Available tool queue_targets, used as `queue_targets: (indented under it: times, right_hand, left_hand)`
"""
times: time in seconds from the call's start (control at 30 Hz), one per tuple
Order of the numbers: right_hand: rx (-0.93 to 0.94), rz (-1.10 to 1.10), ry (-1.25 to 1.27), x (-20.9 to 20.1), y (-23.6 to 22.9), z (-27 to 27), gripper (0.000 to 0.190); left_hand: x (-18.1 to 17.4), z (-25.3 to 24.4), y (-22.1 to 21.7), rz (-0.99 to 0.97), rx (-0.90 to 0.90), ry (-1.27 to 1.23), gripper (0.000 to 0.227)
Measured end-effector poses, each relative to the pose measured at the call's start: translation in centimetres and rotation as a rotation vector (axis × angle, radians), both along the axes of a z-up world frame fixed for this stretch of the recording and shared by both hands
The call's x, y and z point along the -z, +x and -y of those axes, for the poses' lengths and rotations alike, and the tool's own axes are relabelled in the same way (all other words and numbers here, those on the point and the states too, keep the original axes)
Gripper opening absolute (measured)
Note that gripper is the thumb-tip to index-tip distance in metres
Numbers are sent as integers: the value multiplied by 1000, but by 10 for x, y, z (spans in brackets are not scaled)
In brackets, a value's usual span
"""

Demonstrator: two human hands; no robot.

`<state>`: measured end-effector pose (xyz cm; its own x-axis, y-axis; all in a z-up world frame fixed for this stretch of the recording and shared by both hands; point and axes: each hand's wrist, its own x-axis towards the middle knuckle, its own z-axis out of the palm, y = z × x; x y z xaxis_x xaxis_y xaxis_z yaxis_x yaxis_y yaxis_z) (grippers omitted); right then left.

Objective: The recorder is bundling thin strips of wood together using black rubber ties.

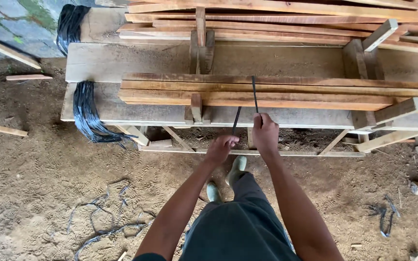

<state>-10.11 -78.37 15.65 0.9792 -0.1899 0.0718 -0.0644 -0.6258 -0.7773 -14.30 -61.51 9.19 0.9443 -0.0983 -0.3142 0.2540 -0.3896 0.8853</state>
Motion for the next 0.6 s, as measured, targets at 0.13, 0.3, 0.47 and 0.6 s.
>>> queue_targets:
  times: [0.13, 0.3, 0.47, 0.6]
  right_hand:
    - [-29, 41, -1, -9, 23, -5, 29]
    - [-88, 156, -17, -25, 47, -19, 26]
    - [-191, 337, 60, -46, 86, -30, 24]
    - [-399, 326, 205, -52, 123, -29, 22]
  left_hand:
    - [18, -22, -30, 2, 7, 10, 34]
    - [11, -61, -45, 15, -11, -53, 31]
    - [-113, -76, -21, 49, 94, -17, 26]
    - [-172, -66, 14, 72, 58, -42, 30]
